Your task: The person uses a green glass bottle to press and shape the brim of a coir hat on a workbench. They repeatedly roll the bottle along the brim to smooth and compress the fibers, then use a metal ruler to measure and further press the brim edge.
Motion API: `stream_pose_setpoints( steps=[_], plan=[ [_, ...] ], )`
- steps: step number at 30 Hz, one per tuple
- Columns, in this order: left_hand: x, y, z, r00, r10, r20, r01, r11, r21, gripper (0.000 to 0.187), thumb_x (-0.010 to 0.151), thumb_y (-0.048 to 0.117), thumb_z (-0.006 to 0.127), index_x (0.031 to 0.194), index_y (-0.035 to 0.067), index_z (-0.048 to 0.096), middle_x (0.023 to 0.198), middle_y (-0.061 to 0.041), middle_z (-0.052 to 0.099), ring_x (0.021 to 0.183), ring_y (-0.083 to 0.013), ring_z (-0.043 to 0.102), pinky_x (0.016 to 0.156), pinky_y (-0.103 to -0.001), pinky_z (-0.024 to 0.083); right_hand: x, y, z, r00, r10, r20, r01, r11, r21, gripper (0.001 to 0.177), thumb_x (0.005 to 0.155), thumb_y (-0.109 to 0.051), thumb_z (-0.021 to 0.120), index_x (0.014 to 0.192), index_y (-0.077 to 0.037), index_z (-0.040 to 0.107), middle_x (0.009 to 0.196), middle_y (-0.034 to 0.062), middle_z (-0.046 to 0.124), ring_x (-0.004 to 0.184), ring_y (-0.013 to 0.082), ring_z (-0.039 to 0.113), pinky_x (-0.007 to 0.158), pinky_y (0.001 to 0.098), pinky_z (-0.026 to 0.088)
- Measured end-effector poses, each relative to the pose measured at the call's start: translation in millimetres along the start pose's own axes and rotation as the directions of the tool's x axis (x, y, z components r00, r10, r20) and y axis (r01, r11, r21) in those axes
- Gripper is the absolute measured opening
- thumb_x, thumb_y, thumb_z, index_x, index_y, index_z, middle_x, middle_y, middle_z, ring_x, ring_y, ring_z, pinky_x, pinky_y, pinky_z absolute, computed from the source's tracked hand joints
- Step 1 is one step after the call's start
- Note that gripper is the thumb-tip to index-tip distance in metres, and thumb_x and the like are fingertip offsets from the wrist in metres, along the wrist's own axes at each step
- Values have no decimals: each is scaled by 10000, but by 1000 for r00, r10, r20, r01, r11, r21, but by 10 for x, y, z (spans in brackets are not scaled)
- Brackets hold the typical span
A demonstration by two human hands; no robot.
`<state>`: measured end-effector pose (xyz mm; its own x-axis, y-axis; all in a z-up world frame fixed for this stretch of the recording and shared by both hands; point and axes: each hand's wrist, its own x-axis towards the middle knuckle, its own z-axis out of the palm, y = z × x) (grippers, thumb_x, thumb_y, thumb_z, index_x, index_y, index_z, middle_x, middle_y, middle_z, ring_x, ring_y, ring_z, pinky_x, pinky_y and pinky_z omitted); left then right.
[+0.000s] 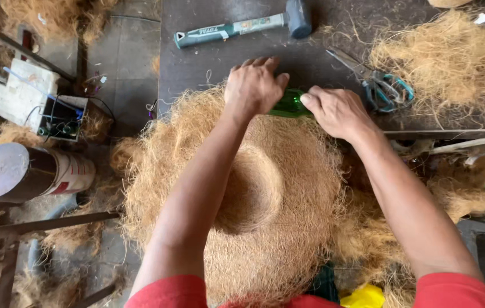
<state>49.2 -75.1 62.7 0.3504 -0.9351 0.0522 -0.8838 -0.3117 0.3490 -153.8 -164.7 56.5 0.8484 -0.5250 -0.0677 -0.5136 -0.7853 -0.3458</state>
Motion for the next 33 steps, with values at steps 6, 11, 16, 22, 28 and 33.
stream_pose_setpoints(
  steps=[6, 11, 16, 22, 28, 33],
  plan=[
    [-265, 62, -65, 991, 121, -56, -119, 992, 39, 619, 982, 539, 256, 1259, 152, 650, 1203, -142, 691, 1190, -324, 638, 1048, -544, 390, -193, -59, 191, 987, -103, -122, 84, 985, -152, 554, 1086, -540, 232, 1018, -122, 590, 799, 123, 655, 713, 308, 682, 667, 422, 546],
    [-677, 199, -342, 978, 204, -32, -200, 974, 102, 655, 1033, 520, 197, 1444, 124, 520, 1488, -196, 487, 1385, -383, 446, 1126, -581, 303, -310, 36, 363, 973, -185, -138, 145, 956, -256, 521, 1033, -603, 277, 1121, -144, 506, 937, 133, 641, 844, 322, 678, 746, 459, 528],
    [-56, 244, -354, 973, -53, 223, 50, 999, 18, 746, 961, 613, 137, 1554, 171, 234, 1294, -231, 618, 827, -351, 730, 517, -375, 593, -5, -163, -128, 981, 108, 164, -122, 989, 80, 446, 1108, -366, 176, 897, -114, 477, 640, 23, 513, 481, 190, 520, 411, 353, 470],
    [-735, 120, -178, 988, 156, 6, -156, 987, 41, 964, 861, 724, -79, 1449, 159, 436, 1531, -174, 385, 1464, -390, 256, 1180, -617, 93, -368, -79, 345, 962, -222, -160, 173, 947, -272, 470, 1036, -565, 333, 1018, -117, 474, 902, 83, 613, 717, 202, 600, 695, 382, 553],
    [-314, 137, -127, 994, 105, -15, -105, 994, 32, 927, 882, 720, -45, 1503, 159, 352, 1551, -149, 370, 1440, -364, 353, 1162, -555, 243, -74, -51, 167, 941, -238, -239, 244, 970, -4, 303, 1099, -209, 516, 828, -77, 552, 605, -21, 508, 413, 89, 417, 342, 220, 381],
    [-367, 197, -203, 994, 112, -14, -111, 992, 65, 956, 873, 724, -58, 1512, 123, 322, 1530, -169, 400, 1450, -374, 307, 1180, -564, 161, -166, -68, 179, 935, -251, -251, 247, 968, -46, 323, 1121, -240, 413, 855, -77, 495, 639, 17, 484, 424, 122, 420, 332, 244, 388]
  ],
)
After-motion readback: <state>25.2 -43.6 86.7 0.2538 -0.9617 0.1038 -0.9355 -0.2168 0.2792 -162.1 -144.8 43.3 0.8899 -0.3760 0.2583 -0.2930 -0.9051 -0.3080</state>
